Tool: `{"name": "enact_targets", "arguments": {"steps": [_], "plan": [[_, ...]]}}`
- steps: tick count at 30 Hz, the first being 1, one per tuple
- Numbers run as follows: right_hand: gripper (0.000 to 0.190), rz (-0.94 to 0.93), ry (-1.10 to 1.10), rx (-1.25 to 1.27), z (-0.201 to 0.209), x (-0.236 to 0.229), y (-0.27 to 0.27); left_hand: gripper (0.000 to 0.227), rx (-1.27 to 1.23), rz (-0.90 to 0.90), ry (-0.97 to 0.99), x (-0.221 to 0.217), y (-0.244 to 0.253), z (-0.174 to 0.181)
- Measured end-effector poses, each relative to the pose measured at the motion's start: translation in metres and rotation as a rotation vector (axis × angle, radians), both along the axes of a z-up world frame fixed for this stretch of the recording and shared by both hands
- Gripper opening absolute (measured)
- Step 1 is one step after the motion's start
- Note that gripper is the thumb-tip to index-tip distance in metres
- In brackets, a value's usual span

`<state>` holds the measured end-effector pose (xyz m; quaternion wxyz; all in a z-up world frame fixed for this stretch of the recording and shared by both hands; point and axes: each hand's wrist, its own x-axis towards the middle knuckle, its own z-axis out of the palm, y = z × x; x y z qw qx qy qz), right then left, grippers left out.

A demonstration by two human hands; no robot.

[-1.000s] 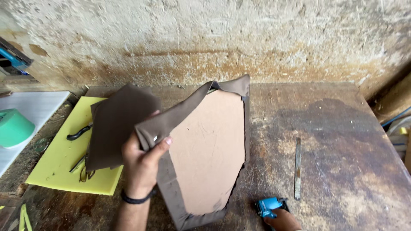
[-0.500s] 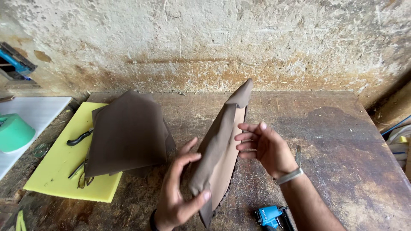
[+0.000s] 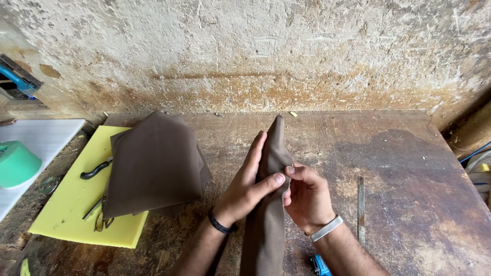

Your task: The person staples brown fabric onto a rectangular foam cushion using a pneumatic staple gun. They repeatedly fold the fabric edges and drive staples along the sides to secure the material, then flip the cushion to work on different edges.

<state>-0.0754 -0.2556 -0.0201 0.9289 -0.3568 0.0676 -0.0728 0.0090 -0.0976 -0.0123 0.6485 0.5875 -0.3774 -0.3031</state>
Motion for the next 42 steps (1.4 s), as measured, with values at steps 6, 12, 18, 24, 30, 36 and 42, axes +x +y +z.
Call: {"name": "enact_targets", "arguments": {"steps": [6,12,18,24,30,36,42], "plan": [[0.030,-0.056,0.194,-0.255,0.010,0.011,0.003,0.096,-0.064,0.187,-0.208,-0.004,-0.001,-0.002],[0.032,-0.216,-0.190,0.064,-0.025,0.015,0.045,0.085,-0.146,0.149,-0.122,0.007,0.010,0.000],[0.033,-0.105,-0.313,0.102,-0.043,0.050,0.057,0.077,0.332,0.153,-0.376,0.049,0.029,0.010],[0.033,-0.072,-0.272,-0.023,-0.045,0.068,0.045,0.076,0.507,0.075,-0.183,0.065,0.002,0.040],[0.036,0.252,0.269,-1.174,-0.157,0.026,-0.025,0.093,0.966,0.129,-0.565,0.052,-0.003,0.066],[0.028,0.650,1.034,-1.736,-0.345,-0.105,-0.111,0.096,0.929,0.147,-0.640,0.058,-0.012,0.074],[0.041,0.104,1.023,-1.954,-0.422,-0.150,-0.091,0.096,1.010,0.090,-0.732,0.071,-0.038,0.073]]}}
